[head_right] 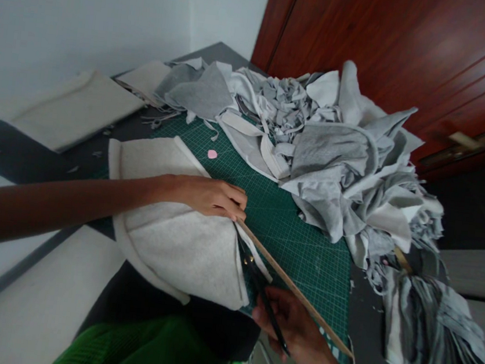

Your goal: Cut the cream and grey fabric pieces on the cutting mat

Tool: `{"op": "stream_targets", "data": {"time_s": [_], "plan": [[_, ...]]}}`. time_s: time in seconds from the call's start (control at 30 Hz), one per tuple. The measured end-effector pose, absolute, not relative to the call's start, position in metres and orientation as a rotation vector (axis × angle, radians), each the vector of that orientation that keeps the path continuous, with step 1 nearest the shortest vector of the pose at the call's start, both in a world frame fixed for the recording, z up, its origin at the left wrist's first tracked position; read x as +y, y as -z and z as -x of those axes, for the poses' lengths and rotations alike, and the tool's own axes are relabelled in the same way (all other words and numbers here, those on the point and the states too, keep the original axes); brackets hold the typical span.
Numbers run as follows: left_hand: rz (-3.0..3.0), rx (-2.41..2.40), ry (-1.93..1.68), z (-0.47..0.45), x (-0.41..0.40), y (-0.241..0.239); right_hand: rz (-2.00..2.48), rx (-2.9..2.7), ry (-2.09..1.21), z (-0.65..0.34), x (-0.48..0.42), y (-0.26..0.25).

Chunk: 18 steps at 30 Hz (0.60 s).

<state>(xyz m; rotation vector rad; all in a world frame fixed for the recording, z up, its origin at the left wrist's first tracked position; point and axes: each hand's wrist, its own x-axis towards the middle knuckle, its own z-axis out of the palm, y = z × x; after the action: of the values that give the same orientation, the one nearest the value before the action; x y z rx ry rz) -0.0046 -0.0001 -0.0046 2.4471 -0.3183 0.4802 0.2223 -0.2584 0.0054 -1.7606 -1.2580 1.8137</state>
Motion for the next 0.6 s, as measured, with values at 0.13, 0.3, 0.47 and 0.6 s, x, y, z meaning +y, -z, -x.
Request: {"op": "stream_targets", "data": {"time_s": [0.13,0.3,0.47,0.6], "plan": [[-2.421,-0.269,-0.444,0.0044,-0.0010,0.0033,1.782,-1.240,-1.806,-0.2208,-0.2571,-0.0066],[-2.382,-0.243,-0.453,0.0046,-0.0024,0.0019,1.728,-1.252,-1.819,-0.2204,-0.2560,-0.0063],[-2.420,-0.270,-0.445,0.0055,-0.0020,0.0023,1.728,-1.250,-1.825,-0.2202,-0.2558,-0.0069],[-2.403,-0.250,-0.443,0.0052,-0.0022,0.0033,1.740,-1.253,-1.814,-0.2211,-0.2570,-0.0061]]}}
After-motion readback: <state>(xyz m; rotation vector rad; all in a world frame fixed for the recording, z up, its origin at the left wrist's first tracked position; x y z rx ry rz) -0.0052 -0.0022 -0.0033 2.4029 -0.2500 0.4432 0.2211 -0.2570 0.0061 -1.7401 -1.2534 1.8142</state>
